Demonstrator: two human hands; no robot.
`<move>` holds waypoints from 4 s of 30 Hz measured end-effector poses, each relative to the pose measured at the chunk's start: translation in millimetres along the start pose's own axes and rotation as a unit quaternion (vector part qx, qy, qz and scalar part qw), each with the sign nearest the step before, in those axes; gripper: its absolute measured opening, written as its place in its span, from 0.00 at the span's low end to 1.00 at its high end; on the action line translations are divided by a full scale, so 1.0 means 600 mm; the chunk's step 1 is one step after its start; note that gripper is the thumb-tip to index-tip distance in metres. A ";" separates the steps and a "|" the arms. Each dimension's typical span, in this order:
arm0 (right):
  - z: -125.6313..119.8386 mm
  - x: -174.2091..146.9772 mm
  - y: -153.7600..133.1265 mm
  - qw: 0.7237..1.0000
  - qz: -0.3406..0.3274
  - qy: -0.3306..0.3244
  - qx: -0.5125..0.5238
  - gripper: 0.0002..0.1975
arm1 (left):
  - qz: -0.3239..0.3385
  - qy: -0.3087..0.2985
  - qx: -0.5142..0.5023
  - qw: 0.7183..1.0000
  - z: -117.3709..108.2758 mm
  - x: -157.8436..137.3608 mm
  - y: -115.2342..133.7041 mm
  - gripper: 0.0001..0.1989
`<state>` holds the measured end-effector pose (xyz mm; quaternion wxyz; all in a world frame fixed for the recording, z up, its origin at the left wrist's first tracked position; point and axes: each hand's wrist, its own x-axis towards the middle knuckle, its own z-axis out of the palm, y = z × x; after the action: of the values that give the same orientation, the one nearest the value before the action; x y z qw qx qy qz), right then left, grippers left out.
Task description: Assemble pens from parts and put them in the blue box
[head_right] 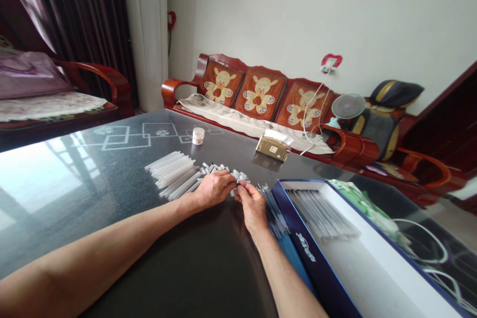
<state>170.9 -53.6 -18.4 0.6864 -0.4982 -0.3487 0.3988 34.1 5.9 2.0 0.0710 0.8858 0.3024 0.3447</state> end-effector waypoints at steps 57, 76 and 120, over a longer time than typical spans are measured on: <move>-0.012 0.023 0.023 0.978 -0.036 -0.016 -0.206 0.22 | 0.087 -0.047 0.046 0.994 0.004 0.002 -0.019 0.08; 0.000 -0.001 0.001 0.995 -0.057 0.003 -0.082 0.19 | -0.329 0.118 -0.445 0.825 -0.014 0.028 -0.008 0.19; -0.064 0.020 -0.058 0.665 -0.262 -0.101 -0.692 0.17 | -0.171 0.046 -0.089 0.980 -0.003 0.013 -0.009 0.16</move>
<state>216.8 -64.8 5.8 0.1812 -0.6745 -0.7079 -0.1053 35.2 14.6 6.1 0.1935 0.7944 0.4204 0.3934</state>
